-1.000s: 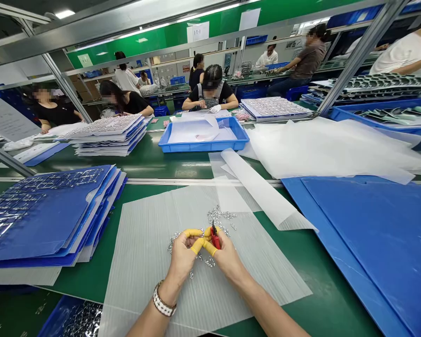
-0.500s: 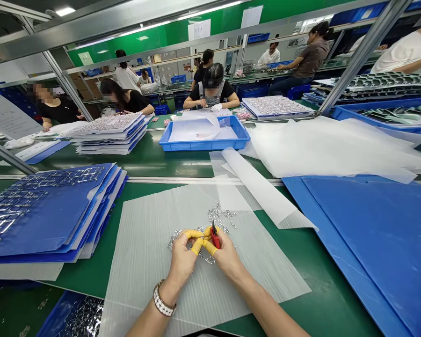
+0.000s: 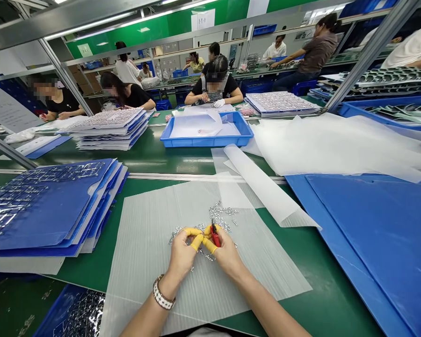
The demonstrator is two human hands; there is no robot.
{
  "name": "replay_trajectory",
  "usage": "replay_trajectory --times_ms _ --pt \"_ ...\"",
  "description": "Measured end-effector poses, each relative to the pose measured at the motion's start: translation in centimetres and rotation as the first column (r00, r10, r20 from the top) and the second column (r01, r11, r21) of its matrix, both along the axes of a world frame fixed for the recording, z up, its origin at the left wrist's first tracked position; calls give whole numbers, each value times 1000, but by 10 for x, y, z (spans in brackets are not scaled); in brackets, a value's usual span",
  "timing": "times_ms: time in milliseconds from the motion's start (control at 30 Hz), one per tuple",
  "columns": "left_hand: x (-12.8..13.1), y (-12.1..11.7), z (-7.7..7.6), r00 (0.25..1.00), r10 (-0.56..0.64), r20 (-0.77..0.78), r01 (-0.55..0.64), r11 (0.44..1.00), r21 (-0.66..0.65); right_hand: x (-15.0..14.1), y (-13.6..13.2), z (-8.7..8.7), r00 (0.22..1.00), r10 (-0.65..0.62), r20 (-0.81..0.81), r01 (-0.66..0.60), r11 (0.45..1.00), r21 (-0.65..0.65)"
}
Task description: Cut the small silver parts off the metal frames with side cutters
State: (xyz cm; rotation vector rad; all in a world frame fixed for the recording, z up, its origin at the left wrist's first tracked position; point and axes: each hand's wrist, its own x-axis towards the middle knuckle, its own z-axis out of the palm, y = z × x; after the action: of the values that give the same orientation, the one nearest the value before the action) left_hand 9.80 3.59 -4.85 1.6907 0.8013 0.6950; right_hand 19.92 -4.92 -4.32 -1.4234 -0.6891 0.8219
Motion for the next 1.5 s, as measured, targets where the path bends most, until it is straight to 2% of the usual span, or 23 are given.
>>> replay_trajectory --times_ms 167,333,467,567,667,767,833,900,967,1067,1200,1300,1400,1433,1500 --pt "0 1 -1 1000 -11 -23 11 1000 22 0 1 -2 1000 6 2 -6 1000 -4" --pt "0 2 7 996 -40 -74 48 994 95 0 1 -2 999 23 37 -22 999 -27" --pt "-15 23 19 988 -43 -150 75 974 213 12 -9 2 967 27 253 12 989 -151" --pt "-38 45 25 973 22 -228 56 942 331 25 -21 4 867 148 475 17 946 -325" --pt "-58 51 25 953 60 -298 69 911 406 34 -28 3 792 220 570 57 902 -427" --pt "-66 40 21 917 39 -396 180 846 502 36 -30 2 764 221 606 89 894 -439" --pt "-64 29 18 883 60 -465 258 766 589 36 -30 3 748 231 623 87 895 -437" --pt "-59 21 15 858 117 -500 287 699 656 35 -30 4 734 240 635 81 898 -433" --pt "-54 17 12 839 173 -517 290 661 692 34 -31 4 731 241 639 78 900 -428" --pt "-50 15 11 822 202 -532 297 646 704 34 -33 3 737 238 632 69 905 -420" --pt "-50 14 11 835 177 -520 276 684 675 34 -33 1 744 229 628 63 912 -406" --pt "-50 13 11 874 148 -463 189 774 604 32 -33 3 751 225 621 52 917 -395" --pt "-49 16 8 949 97 -301 8 944 331 29 -32 8 762 230 605 30 921 -388" --pt "-48 17 7 966 91 -243 -35 974 223 27 -31 9 768 233 597 18 923 -384" --pt "-47 19 5 982 90 -167 -79 994 73 24 -30 12 783 234 577 -3 928 -372"
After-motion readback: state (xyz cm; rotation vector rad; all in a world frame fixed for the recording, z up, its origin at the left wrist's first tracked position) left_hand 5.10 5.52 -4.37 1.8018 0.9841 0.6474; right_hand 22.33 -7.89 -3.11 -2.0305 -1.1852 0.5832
